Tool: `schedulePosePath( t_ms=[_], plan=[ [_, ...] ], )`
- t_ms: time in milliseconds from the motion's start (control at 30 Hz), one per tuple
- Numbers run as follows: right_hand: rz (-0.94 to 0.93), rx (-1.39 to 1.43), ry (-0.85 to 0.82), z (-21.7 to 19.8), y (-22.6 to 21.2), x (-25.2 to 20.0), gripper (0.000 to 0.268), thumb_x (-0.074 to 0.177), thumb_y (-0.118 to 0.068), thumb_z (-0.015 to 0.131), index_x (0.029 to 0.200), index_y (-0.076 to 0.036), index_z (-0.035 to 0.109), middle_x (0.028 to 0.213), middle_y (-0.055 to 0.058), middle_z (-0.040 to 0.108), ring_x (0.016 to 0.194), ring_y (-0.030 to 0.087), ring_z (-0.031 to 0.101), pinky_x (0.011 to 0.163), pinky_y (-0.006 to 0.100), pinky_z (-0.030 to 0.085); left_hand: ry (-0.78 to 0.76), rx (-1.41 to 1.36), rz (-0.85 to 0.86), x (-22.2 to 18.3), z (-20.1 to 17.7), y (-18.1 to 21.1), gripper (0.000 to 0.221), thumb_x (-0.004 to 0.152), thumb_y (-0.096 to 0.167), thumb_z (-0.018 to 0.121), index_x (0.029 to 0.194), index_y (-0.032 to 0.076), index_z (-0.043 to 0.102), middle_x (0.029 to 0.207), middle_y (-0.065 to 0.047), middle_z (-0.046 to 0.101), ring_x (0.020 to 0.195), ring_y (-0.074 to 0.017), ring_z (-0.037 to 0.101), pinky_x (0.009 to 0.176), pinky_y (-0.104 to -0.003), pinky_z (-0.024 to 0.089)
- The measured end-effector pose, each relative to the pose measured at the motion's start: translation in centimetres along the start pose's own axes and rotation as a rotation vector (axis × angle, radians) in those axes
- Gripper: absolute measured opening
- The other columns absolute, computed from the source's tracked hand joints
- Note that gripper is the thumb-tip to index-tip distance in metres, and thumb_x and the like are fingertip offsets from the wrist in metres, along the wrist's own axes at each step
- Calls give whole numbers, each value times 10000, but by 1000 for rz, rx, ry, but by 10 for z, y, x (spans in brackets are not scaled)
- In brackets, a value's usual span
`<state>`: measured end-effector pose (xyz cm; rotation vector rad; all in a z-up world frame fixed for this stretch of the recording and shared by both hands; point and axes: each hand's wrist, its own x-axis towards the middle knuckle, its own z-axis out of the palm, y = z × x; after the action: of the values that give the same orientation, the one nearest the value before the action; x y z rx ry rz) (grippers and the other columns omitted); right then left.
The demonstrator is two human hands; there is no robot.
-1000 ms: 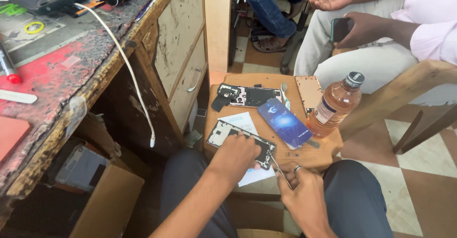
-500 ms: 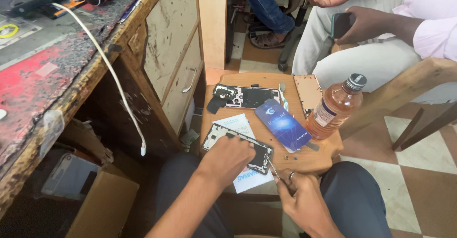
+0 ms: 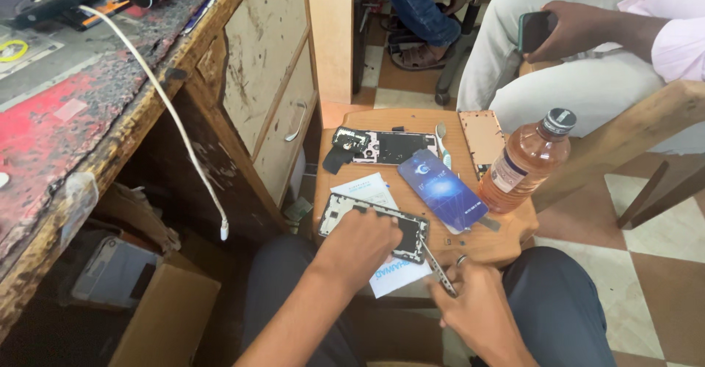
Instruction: The person uses a metal tool to scrape and clean the edges of a disassembled smartphone frame on a small table. They then pick up a plastic bottle, pour a liquid onto the tool, and continue cleaning the phone frame.
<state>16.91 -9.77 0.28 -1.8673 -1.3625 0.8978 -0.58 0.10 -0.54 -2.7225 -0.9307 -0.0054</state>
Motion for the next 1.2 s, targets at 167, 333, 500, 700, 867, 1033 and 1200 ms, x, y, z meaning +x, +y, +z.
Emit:
schedulePosePath(
  t_ms=[167,333,500,700,867,1033,1200],
  plan=[
    [-256,-142,222,0,32,2,176,763,-92,763,823,62,701,596,187,674,462,320,643,466,422,504,-19,-40,-11,0,-1,-2,262,838,306,737,1022,119,724,859,-3,729,847,-186,714,610,-352,530],
    [-472,-402,312,9,67,9,258,819,-146,756,663,38,662,649,250,634,608,443,623,580,475,495,-35,-32,-14,-1,0,-1,205,866,292,735,997,135,727,855,5,730,863,-184,713,627,-347,531],
    [-104,-118,110,8,58,11,221,918,-187,693,892,14,781,500,187,574,378,233,444,416,396,362,-108,-39,-1,1,-3,-1,142,892,290,731,935,155,738,875,-2,729,894,-195,711,661,-348,532],
    [335,598,-108,1,33,16,365,921,-287,642,957,55,764,514,20,582,319,63,305,300,260,181,-64,-58,17,3,-3,2,191,864,295,740,962,131,735,896,-21,729,893,-220,711,657,-350,547],
    [-27,41,181,3,18,5,201,815,-131,779,973,-11,747,538,52,680,411,89,503,392,294,380,-96,70,-21,-1,3,17,145,839,175,741,979,176,780,1133,-43,728,1099,-268,695,770,-327,551],
    [-73,-66,216,0,13,3,143,816,-110,758,926,-21,772,526,96,662,419,122,515,433,330,410,-78,127,-265,-10,19,63,382,729,236,758,1105,170,741,1282,-65,674,1221,-283,638,826,-346,537],
    [-235,-19,234,-1,13,5,162,803,-98,744,942,-20,773,580,77,696,424,112,573,442,310,464,-86,-70,-267,19,30,96,417,722,236,777,1126,152,725,1296,-78,658,1232,-293,620,854,-363,523]
  ],
)
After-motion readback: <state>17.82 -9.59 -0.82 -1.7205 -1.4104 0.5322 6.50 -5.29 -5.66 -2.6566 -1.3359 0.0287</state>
